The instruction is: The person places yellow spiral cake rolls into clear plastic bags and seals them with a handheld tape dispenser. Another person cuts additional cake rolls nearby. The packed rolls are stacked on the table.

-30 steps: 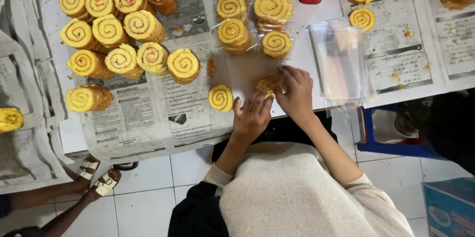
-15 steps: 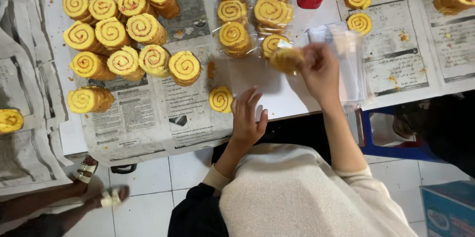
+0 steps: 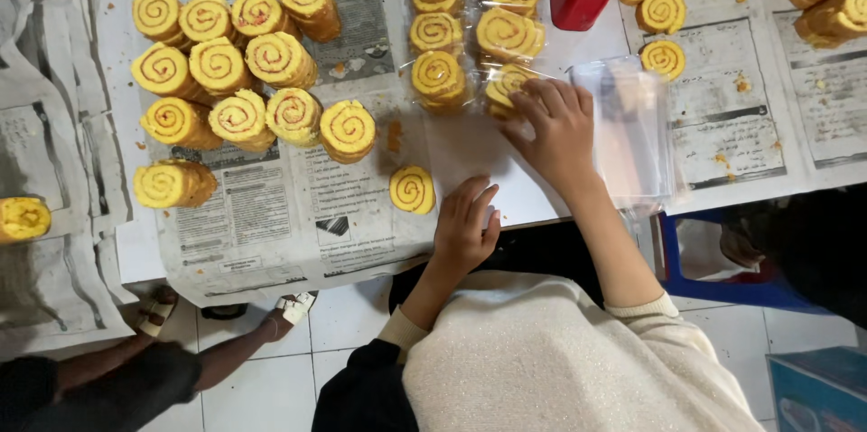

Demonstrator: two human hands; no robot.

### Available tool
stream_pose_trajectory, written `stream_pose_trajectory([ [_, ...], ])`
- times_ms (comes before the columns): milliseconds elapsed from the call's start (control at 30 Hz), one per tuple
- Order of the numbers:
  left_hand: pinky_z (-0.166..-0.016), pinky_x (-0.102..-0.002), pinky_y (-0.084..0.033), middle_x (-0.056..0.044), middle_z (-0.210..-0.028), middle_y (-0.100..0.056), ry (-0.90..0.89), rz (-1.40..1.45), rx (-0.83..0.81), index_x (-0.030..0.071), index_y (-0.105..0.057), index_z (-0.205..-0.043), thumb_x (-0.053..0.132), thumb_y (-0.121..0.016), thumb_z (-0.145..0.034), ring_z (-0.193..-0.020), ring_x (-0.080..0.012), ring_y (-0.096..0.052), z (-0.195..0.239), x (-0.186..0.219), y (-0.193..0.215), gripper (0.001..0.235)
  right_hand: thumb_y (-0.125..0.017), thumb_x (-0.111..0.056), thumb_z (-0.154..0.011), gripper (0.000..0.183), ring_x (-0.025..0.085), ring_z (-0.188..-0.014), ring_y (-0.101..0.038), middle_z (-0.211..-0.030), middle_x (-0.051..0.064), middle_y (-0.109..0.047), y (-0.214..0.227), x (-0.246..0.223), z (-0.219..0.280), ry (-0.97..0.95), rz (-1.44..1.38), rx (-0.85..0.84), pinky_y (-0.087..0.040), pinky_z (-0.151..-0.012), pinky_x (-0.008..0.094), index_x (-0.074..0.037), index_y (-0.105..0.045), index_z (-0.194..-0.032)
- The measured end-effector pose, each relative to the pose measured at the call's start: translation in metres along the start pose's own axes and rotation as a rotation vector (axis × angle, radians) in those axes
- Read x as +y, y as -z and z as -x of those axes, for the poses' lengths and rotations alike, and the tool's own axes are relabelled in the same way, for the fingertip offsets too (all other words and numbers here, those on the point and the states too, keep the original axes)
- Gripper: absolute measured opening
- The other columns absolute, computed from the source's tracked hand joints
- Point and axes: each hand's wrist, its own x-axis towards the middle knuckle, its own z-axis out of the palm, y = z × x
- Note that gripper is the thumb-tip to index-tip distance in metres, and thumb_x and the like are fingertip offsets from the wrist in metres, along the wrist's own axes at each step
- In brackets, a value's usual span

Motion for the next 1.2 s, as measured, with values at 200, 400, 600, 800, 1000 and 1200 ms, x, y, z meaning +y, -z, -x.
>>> stream_pose_trajectory([
  [200, -0.090, -0.044, -0.053, -0.015, -0.126, -0.061, 0.003, -0.003, 0.004, 0.006, -0.062, -0.129, 0.020, -0.054, -0.098, -0.115, -0.0331, -0.064, -0.002, 0.001, 0.001, 0.035, -0.084, -0.033, -0.089, 0.021, 0.025, -0.095, -0.069, -0.106, 0.001, -0.072, -0.006, 0.017, 0.001, -0.040, -0.009, -0.031, -0.046, -0.090, 0.039, -0.019, -0.078, -0.103],
  [400, -0.091, -0.042, -0.053, -0.015, -0.128, -0.061, -0.015, -0.032, 0.022, 0.005, -0.064, -0.125, 0.020, -0.052, -0.099, -0.116, -0.0320, -0.065, 0.000, 0.000, -0.002, 0.032, -0.080, -0.023, -0.091, 0.021, 0.026, -0.096, -0.071, -0.109, 0.003, -0.072, -0.005, 0.021, 0.000, -0.057, -0.032, -0.045, -0.047, -0.090, 0.039, -0.016, -0.075, -0.110],
  [600, -0.091, -0.042, -0.054, -0.015, -0.129, -0.062, -0.015, -0.043, 0.019, 0.006, -0.064, -0.125, 0.020, -0.052, -0.100, -0.116, -0.0316, -0.065, -0.002, 0.002, 0.000, 0.032, -0.079, -0.020, -0.095, 0.015, 0.029, -0.096, -0.073, -0.111, 0.009, -0.072, -0.011, 0.012, 0.006, 0.082, 0.094, 0.052, -0.050, -0.090, 0.039, -0.020, -0.076, -0.109],
  [800, -0.090, -0.043, -0.054, -0.015, -0.129, -0.062, -0.025, -0.034, 0.021, 0.005, -0.063, -0.125, 0.019, -0.051, -0.099, -0.116, -0.0326, -0.065, -0.003, 0.002, 0.001, 0.031, -0.085, -0.029, -0.085, 0.040, 0.034, -0.103, -0.072, -0.118, 0.012, -0.070, -0.018, 0.016, 0.010, 0.086, 0.085, 0.041, -0.051, -0.092, 0.044, -0.017, -0.071, -0.120],
  [1000, -0.090, -0.043, -0.054, -0.016, -0.128, -0.063, -0.027, -0.016, 0.031, 0.004, -0.064, -0.125, 0.018, -0.051, -0.099, -0.115, -0.0335, -0.066, -0.004, 0.002, 0.001, 0.032, -0.079, -0.031, -0.092, 0.032, 0.033, -0.101, -0.073, -0.117, 0.012, -0.071, -0.016, 0.013, 0.006, 0.077, 0.080, 0.075, -0.052, -0.090, 0.042, -0.014, -0.073, -0.118],
  [1200, -0.088, -0.044, -0.055, -0.017, -0.127, -0.063, -0.029, -0.008, 0.021, 0.003, -0.064, -0.123, 0.017, -0.051, -0.100, -0.113, -0.0345, -0.066, -0.004, 0.002, 0.002, 0.031, -0.079, -0.034, -0.090, 0.039, 0.035, -0.106, -0.072, -0.119, 0.015, -0.070, -0.019, 0.010, 0.006, 0.120, 0.116, 0.101, -0.052, -0.090, 0.044, -0.012, -0.072, -0.121],
])
